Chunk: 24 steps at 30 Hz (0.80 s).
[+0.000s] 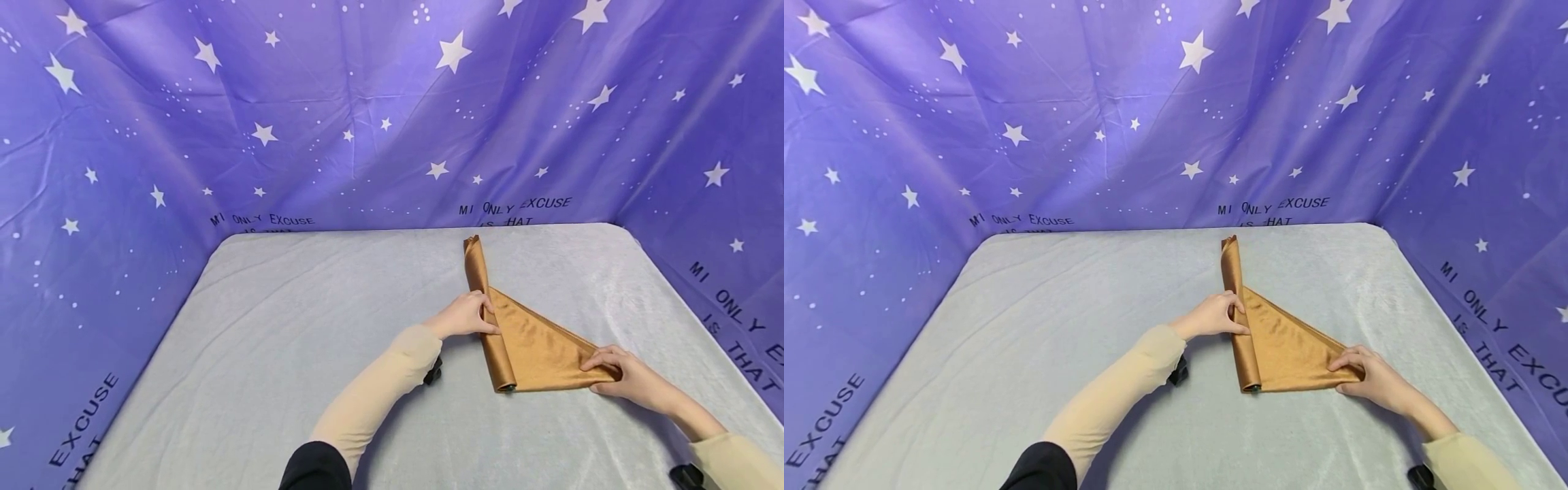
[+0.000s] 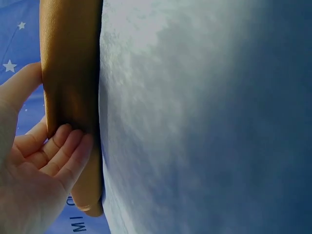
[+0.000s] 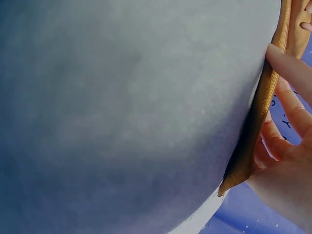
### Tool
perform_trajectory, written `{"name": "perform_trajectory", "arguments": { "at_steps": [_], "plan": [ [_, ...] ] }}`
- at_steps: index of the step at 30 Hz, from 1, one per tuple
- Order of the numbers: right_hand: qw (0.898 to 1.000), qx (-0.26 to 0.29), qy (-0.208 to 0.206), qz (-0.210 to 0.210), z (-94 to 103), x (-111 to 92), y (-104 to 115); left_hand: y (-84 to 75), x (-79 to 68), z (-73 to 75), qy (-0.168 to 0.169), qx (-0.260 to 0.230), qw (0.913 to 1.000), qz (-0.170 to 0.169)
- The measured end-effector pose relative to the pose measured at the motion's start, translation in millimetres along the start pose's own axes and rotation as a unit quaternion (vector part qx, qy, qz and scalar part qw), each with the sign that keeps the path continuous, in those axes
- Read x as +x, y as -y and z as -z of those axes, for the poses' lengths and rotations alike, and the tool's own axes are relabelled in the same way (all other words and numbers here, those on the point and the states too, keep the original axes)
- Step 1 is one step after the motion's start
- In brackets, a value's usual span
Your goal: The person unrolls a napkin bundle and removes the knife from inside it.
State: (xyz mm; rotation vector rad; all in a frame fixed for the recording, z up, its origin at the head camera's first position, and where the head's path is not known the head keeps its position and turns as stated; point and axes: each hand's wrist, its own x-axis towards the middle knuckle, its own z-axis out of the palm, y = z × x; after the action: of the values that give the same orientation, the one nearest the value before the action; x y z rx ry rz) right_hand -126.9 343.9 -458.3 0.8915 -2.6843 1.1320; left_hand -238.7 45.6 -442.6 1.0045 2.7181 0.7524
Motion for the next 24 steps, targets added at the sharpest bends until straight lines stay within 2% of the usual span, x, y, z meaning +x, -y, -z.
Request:
{"name": "perform_trajectory", "arguments": {
  "at_steps": [9, 14, 24],
  "plan": [
    [1.000, 0.000, 0.002, -0.004, 0.8, 0.1, -0.6, 10.3, -8.7, 4.3, -0.013, -0.052, 0.9986, 0.000],
    [1.000, -0.002, 0.001, 0.000, 0.2, 0.3, -0.8, 14.4, -14.6, 6.9, -0.023, -0.076, 0.9967, 0.013],
    [1.000, 0.006, 0.002, -0.008, 0.0, 0.4, -0.8, 28.5, -22.2, 7.0, -0.008, -0.111, 0.9930, 0.039]
  ]
}}
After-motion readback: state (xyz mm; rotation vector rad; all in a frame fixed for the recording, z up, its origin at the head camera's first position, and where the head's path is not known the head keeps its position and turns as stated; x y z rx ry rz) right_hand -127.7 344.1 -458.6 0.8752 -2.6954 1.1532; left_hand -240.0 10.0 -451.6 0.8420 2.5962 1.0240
